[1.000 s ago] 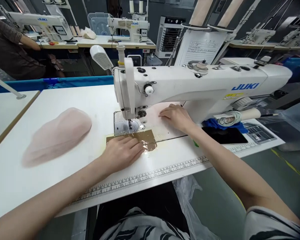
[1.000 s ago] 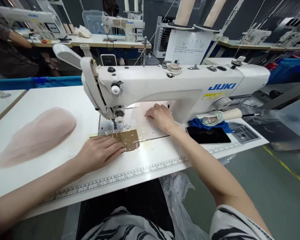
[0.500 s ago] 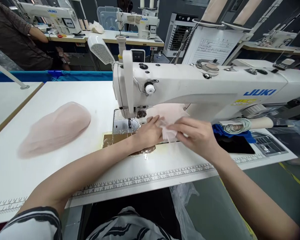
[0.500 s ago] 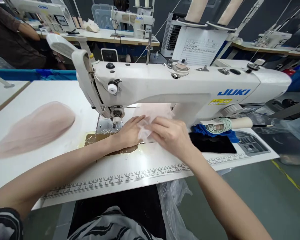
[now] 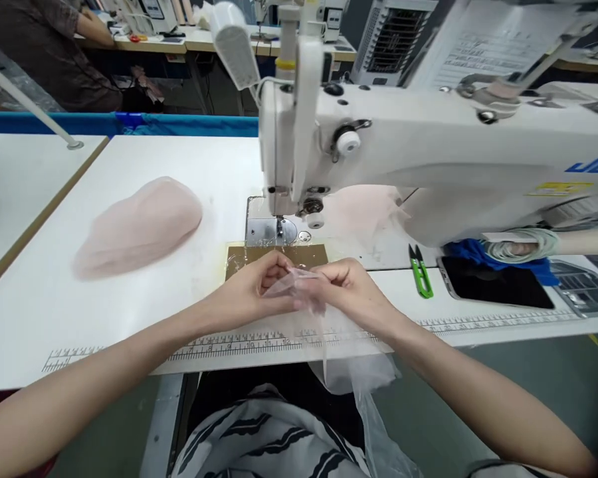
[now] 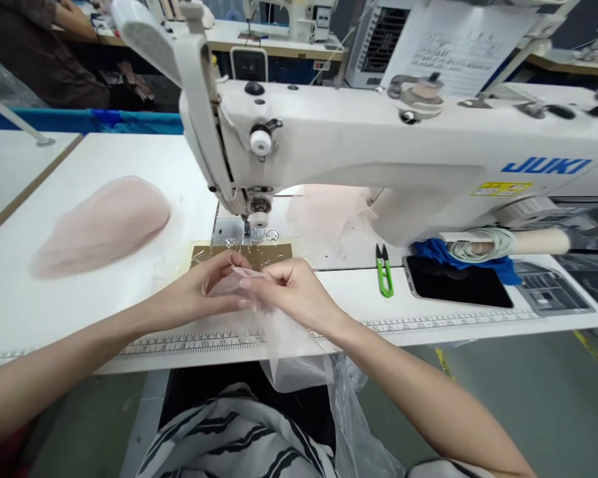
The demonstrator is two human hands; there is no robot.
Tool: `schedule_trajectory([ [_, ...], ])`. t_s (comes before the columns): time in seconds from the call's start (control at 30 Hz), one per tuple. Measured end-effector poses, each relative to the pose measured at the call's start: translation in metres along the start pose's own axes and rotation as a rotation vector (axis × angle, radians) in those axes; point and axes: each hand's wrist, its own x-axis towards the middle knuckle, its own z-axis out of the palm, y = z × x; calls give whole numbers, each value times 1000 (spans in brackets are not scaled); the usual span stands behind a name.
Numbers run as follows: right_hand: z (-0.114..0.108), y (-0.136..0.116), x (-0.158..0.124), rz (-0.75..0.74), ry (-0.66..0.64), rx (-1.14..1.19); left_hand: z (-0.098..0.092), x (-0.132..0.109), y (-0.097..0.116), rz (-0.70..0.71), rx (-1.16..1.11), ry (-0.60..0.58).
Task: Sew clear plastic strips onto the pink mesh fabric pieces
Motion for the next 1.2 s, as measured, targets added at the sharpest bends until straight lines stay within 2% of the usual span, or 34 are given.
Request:
schedule_trajectory([
  [0.1, 1, 1, 9, 46, -84, 39, -12, -3, -4, -28, -171, -8],
  [0.2, -5, 2, 20, 73, -147, 8, -26, 0, -5, -29, -222, 24],
  [0.4, -14, 0, 46, 94, -72, -39, -44, 7, -2, -40, -156, -67],
  [0.5, -17, -1, 54, 155, -89, -59, -42, 14, -2, -27, -62, 1],
  [0.73, -25, 3, 56, 227, -137, -96, -34, 19, -14, 120, 252, 178],
  [0.83, -23, 5, 53, 210, -134, -84, -31, 15, -19, 200, 410, 258],
  [1.0, -16, 10, 48, 151, -75, -120, -25, 14, -24, 291, 538, 294],
  [1.2, -8, 19, 45, -142, 111, -305, -22, 14, -31, 419, 620, 438],
])
